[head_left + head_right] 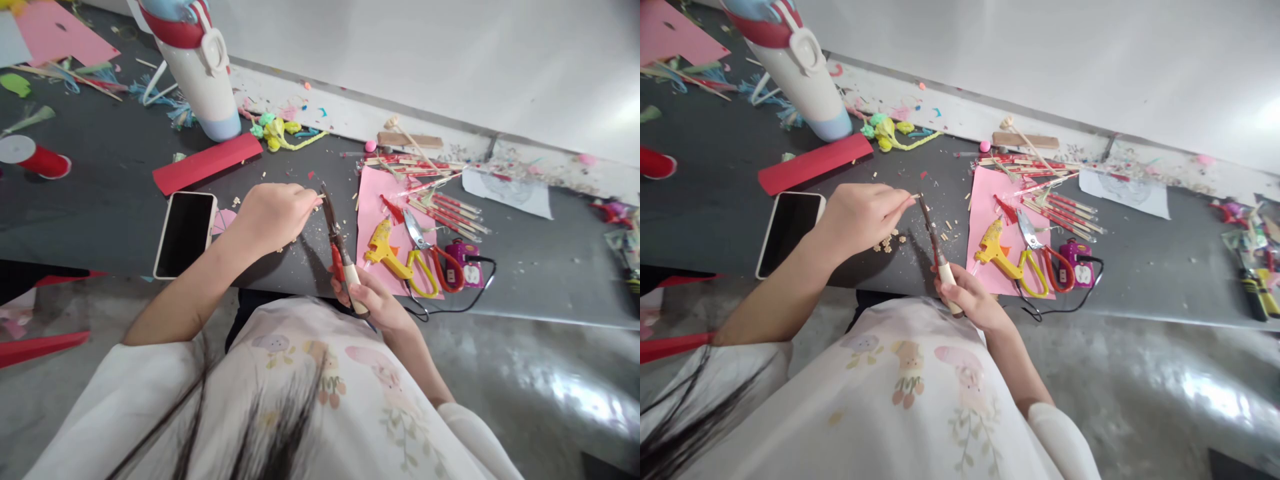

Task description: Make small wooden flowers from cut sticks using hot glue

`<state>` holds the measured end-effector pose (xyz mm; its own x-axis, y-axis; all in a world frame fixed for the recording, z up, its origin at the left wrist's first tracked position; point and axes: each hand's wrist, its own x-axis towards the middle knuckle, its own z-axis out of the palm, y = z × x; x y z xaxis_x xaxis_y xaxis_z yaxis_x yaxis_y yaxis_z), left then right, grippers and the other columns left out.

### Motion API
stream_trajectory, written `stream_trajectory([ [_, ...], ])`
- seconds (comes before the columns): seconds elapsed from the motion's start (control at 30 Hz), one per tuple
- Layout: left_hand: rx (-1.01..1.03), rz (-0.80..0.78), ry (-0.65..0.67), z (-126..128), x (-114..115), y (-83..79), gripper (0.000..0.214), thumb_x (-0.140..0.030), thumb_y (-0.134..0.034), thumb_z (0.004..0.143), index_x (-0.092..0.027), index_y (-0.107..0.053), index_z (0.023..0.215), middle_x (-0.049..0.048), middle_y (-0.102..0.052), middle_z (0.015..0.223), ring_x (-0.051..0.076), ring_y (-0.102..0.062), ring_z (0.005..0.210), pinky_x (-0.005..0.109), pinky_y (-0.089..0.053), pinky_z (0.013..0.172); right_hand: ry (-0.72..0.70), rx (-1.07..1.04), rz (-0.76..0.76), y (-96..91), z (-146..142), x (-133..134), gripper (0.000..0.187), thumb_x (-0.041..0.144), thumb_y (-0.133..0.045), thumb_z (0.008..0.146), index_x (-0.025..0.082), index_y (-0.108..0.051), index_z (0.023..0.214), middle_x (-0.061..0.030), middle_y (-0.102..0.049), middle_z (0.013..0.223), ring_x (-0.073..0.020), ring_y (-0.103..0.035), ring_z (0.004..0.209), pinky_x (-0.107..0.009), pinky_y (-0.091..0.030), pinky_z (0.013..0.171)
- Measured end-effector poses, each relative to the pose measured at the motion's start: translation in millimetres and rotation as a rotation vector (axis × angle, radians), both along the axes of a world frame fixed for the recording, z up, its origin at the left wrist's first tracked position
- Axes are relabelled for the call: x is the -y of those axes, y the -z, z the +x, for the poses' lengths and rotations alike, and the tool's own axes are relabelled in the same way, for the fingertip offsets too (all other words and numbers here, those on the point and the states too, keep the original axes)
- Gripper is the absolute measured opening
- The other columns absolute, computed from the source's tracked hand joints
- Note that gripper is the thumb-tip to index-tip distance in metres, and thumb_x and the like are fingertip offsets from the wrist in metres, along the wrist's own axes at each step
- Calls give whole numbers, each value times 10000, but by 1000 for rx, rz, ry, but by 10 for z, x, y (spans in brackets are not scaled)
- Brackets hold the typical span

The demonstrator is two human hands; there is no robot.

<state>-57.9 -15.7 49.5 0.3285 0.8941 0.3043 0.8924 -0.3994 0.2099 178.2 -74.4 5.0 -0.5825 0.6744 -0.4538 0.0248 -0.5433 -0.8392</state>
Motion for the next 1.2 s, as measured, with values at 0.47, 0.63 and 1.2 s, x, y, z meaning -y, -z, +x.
stream_trajectory([
  [0.47, 72, 111, -9, -4, 11, 75, 344, -305, -395, 974, -178, -649, 779, 41, -609, 635, 146, -558, 623, 276, -321, 576, 60, 0, -3, 18, -13, 17, 577, 592, -752, 660, 173, -600, 1027, 8, -524, 728, -96, -413, 566, -256, -257, 508],
  [0.63, 79, 149, -35, 22, 73, 29, 359, -329, -370, 984, -195, -662, 822, 39, -612, 639, 140, -558, 623, 277, -337, 581, -1, -42, 39, 39, 16, 26, 624, 593, -745, 677, 188, -575, 1121, -13, -539, 790, -115, -441, 607, -265, -298, 543],
  [1.2, 90, 276, -22, 10, 235, -54, 295, -320, -433, 976, -209, -706, 977, 37, -634, 643, 142, -609, 623, 284, -391, 574, -139, -193, 108, 78, 95, 39, 638, 592, -680, 748, 217, -510, 1236, -47, -524, 889, -138, -440, 690, -264, -322, 574],
])
